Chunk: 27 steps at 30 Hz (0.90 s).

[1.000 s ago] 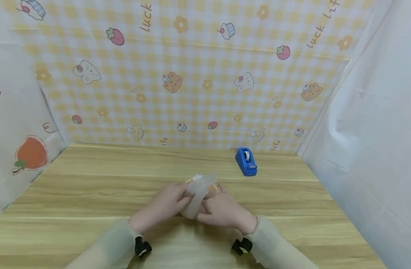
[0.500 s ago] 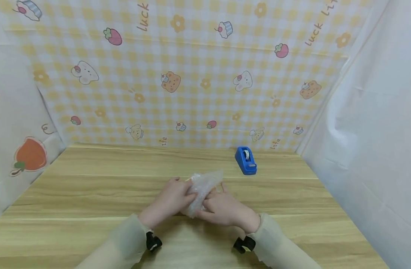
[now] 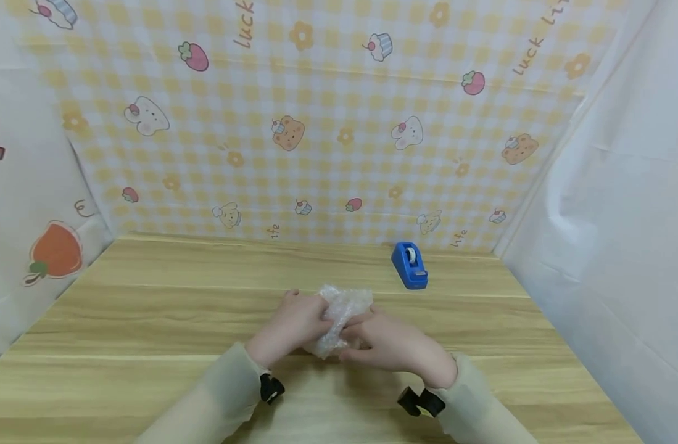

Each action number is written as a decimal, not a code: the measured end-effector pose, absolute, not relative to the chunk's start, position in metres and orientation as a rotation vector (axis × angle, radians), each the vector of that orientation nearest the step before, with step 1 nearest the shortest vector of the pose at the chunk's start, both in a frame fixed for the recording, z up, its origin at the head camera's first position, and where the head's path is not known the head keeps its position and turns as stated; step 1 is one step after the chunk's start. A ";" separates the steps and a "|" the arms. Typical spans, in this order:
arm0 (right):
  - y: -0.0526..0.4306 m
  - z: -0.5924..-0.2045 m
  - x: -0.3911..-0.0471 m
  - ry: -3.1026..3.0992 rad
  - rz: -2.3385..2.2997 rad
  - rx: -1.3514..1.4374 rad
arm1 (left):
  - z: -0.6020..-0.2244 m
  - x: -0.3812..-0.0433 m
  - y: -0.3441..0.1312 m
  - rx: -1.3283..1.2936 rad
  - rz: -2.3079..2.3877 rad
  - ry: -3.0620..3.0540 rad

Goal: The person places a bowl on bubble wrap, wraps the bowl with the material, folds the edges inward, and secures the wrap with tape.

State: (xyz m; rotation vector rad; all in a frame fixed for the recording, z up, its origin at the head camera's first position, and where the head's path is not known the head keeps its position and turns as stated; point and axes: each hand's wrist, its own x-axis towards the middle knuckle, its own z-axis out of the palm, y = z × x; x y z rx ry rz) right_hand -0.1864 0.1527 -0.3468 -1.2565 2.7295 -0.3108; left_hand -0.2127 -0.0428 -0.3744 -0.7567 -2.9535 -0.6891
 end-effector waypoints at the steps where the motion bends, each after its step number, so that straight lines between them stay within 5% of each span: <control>1: 0.154 -0.344 -0.185 2.750 -0.335 -1.257 | -0.374 -0.213 -0.042 -0.759 -0.693 -2.954; 16: 0.149 -0.351 -0.182 2.853 -0.119 -1.281 | -0.378 -0.218 -0.040 -0.705 -0.773 -2.917; 27: 0.143 -0.361 -0.180 2.885 0.025 -1.275 | -0.368 -0.212 -0.047 -0.922 -0.690 -2.904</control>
